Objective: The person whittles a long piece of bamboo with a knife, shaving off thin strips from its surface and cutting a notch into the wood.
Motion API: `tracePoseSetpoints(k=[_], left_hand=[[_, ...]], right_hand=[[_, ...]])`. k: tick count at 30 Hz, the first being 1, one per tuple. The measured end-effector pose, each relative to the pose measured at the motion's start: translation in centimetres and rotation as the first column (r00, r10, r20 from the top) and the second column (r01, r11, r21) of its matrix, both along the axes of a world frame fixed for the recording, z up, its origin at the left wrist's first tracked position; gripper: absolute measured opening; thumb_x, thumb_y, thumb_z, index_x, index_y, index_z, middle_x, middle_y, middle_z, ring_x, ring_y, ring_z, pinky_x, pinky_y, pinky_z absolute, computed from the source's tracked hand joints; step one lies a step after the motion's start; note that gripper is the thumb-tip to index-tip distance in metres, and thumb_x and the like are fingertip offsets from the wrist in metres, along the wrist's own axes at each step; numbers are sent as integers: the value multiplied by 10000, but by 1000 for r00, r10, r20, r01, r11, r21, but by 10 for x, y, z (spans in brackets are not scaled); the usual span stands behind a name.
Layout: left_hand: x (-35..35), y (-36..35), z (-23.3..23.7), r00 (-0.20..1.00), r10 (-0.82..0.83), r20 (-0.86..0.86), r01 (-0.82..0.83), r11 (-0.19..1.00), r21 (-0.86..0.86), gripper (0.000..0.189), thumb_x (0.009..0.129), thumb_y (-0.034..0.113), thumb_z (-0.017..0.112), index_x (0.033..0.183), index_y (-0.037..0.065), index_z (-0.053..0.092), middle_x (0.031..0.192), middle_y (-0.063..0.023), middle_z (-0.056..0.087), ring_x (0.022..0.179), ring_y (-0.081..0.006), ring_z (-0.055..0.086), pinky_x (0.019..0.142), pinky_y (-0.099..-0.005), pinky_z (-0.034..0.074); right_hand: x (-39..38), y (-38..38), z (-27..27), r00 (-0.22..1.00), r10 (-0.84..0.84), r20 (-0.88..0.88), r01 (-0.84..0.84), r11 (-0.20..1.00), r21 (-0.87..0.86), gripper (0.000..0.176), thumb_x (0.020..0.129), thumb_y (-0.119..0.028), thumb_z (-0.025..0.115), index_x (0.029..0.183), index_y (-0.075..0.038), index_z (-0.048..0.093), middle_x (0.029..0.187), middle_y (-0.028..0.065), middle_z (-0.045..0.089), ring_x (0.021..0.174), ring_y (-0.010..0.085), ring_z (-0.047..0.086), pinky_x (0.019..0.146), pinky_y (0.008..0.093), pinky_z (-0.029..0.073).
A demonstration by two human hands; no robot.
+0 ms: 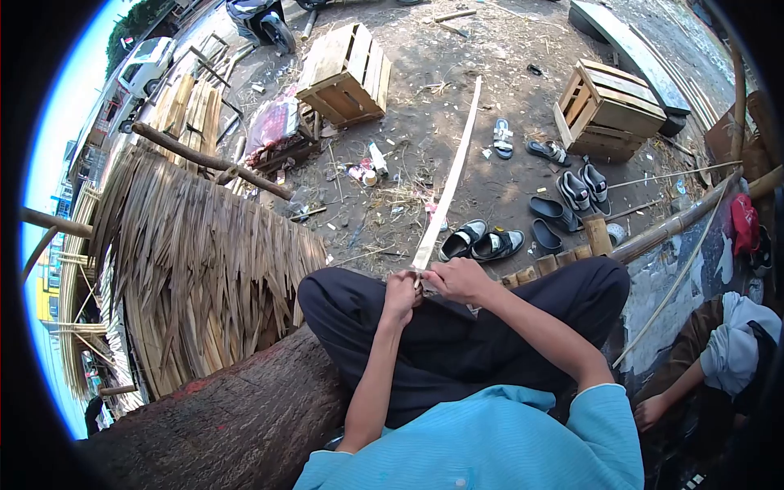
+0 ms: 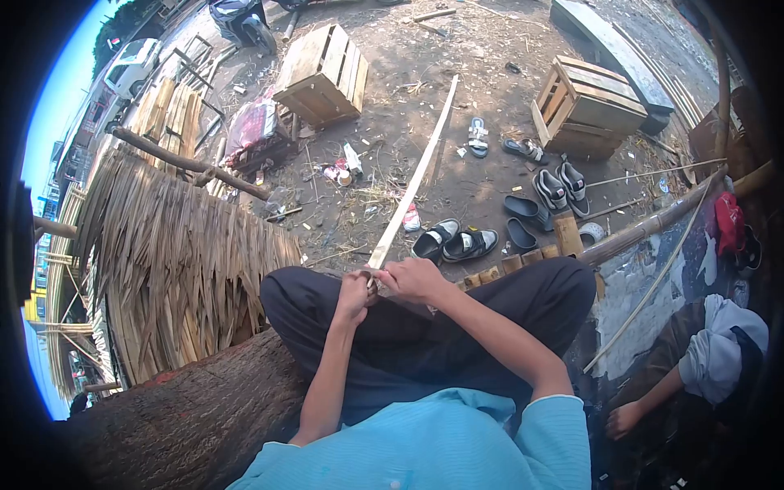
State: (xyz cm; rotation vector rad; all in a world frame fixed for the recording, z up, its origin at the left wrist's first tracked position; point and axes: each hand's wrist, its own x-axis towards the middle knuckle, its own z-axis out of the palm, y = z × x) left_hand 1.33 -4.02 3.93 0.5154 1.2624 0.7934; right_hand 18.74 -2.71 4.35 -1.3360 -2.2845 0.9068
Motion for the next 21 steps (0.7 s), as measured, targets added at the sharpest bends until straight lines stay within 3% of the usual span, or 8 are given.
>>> tracePoseSetpoints(k=[2, 6, 9, 12, 16, 21], left_hand=[[6, -4, 10, 998, -16, -59, 17, 1000, 9, 347, 1023, 228, 410, 733, 72, 518, 521, 24, 408, 380, -52, 330, 352, -225, 239], [7, -13, 13, 998, -10, -54, 12, 999, 41, 345, 1026, 228, 410, 761, 45, 533, 533, 16, 425, 380, -49, 336, 351, -218, 241], [11, -21, 22, 997, 60, 46, -59, 998, -33, 355, 1015, 257, 451, 731, 55, 518, 524, 9, 435, 376, -52, 335, 355, -229, 231], [8, -35, 19, 999, 40, 4, -40, 999, 24, 368, 1007, 270, 476, 710, 54, 500, 515, 4, 427, 371, -60, 337, 359, -227, 232], [4, -41, 15, 998, 57, -13, -57, 997, 48, 354, 1012, 240, 468, 711, 55, 493, 518, 16, 403, 385, -51, 316, 361, -227, 222], [10, -31, 15, 998, 61, -9, -60, 997, 50, 261, 1000, 197, 482, 789, 46, 505, 510, 27, 372, 375, -44, 282, 371, -235, 213]], right_hand=[[6, 0, 5, 999, 12, 47, -14, 999, 30, 407, 961, -418, 430, 794, -82, 588, 624, 189, 597, 600, 390, 609, 564, 483, 491], [16, -2, 22, 988, 138, 74, -120, 971, -208, 453, 976, -438, 384, 895, -65, 628, 727, 220, 633, 727, 409, 630, 668, 509, 501], [17, -21, 18, 996, 12, -89, -37, 960, -279, 441, 980, -426, 379, 910, -69, 629, 757, 240, 638, 744, 430, 628, 693, 533, 496], [9, -41, 9, 995, -21, -94, -7, 956, -292, 432, 980, -420, 384, 908, -74, 633, 773, 257, 638, 768, 442, 627, 709, 545, 490], [8, -38, 16, 1000, -3, 5, 4, 979, -203, 468, 961, -457, 412, 834, -71, 643, 680, 225, 634, 691, 425, 638, 637, 531, 503], [5, -33, -1, 990, -134, 32, 135, 990, -46, 508, 942, -486, 444, 763, -46, 622, 603, 211, 610, 593, 404, 634, 531, 506, 500]])
